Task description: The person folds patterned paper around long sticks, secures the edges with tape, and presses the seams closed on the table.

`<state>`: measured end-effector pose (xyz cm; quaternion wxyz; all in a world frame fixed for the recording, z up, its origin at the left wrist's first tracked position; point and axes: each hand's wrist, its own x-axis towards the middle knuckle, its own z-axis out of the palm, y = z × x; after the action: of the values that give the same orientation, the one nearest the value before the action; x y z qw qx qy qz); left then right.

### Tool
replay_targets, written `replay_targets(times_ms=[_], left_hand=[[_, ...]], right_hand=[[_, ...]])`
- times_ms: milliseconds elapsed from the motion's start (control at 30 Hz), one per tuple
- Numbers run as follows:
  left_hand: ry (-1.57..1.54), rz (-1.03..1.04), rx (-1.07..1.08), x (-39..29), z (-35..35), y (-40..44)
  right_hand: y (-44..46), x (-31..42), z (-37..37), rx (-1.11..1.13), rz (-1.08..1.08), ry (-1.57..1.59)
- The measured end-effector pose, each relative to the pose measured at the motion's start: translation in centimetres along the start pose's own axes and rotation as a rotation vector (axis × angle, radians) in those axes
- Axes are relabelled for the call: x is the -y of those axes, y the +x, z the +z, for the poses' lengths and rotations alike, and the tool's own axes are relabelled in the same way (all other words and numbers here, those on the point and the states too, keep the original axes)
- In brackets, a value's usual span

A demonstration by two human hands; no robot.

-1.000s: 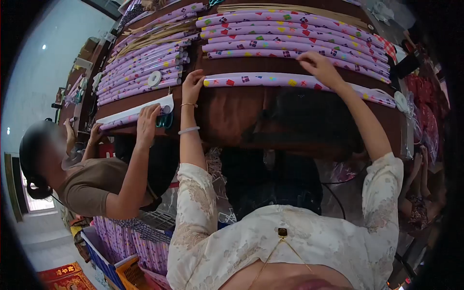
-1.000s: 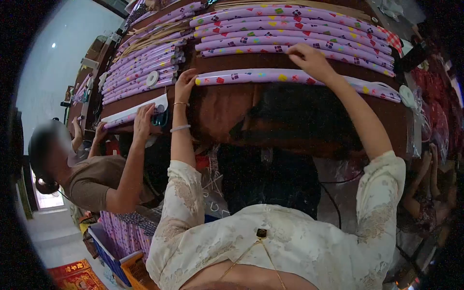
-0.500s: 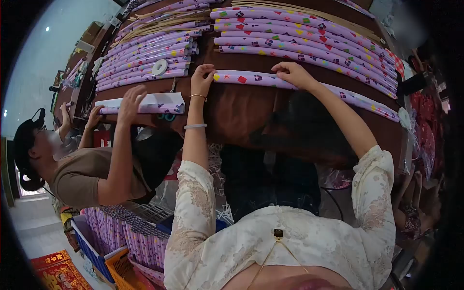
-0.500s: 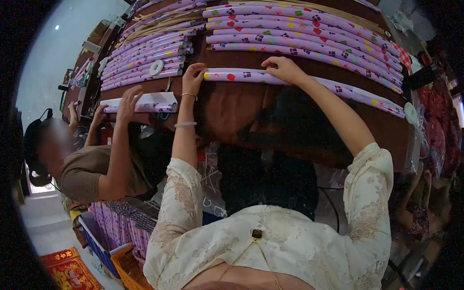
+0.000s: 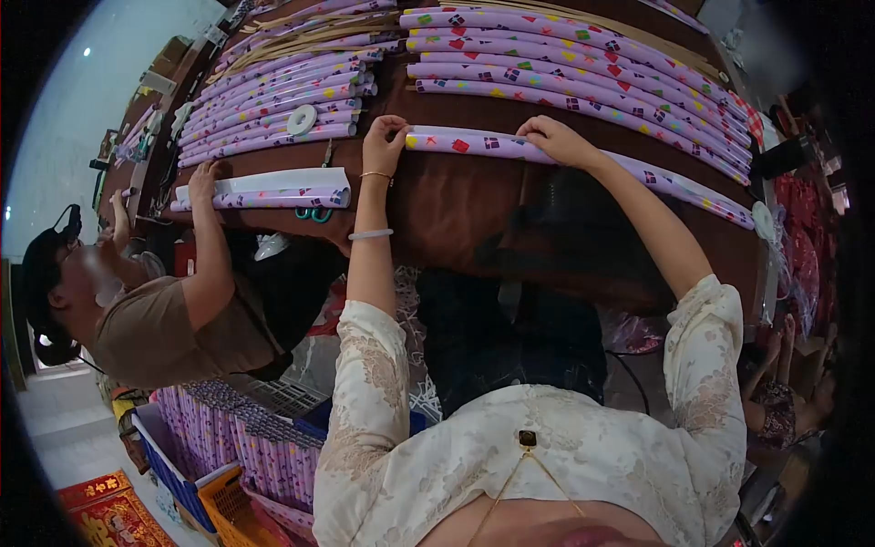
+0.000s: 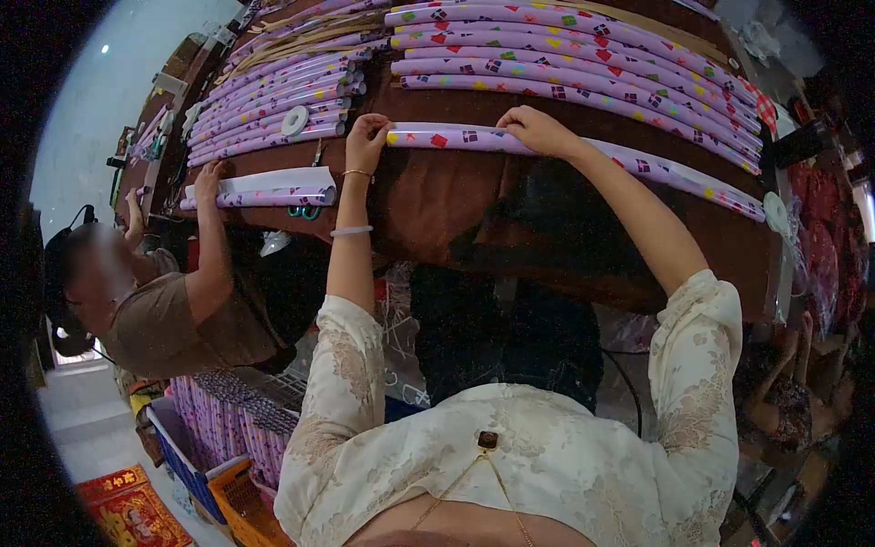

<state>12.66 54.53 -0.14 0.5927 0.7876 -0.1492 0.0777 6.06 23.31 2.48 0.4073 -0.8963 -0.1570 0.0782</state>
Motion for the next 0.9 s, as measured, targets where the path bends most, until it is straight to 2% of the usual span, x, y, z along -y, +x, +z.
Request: replay_targets(times_ms=[167,233,267,333,467,533,600,733,900], left_hand=[[-0.036,0.040,0.030,-0.4,0.2,-0.1],[0.358,0.328,-0.083,-0.9,0.2,0.0],[0.325,0.385,-0.054,-1.2,0.1,-0.2],[0.565,0.585,-0.132,-2.5,0.8,-0.5],[0.600,0.750,0.048,-7.6,4.4,-2.6],[0.601,0.646,0.182,-8.9,7.0,-4.4],[0.744,0.640,0.220,-8.2,8.6,-5.3],[0.742,0.592,0.171,-7.3,9.0,-5.4],[0.748,0.591,0.230,-8.1,8.8,-5.4]], right_hand=[[0.0,-0.6,0.2,-0.039,-0.016,-0.004],[0.1,-1.0,0.4,-0.061,-0.048,-0.015],[0.1,-1.1,0.5,-0.059,-0.048,-0.006],[0.2,-1.0,0.2,-0.062,-0.054,0.001],[0.1,-0.8,0.0,-0.047,-0.037,0.024],[0.3,-1.0,0.2,-0.060,-0.067,0.037],[0.3,-0.7,0.2,-0.055,-0.063,0.011],[0.0,0.1,-0.2,-0.045,-0.005,-0.014],[0.1,0.6,-0.7,-0.084,0.020,-0.024]])
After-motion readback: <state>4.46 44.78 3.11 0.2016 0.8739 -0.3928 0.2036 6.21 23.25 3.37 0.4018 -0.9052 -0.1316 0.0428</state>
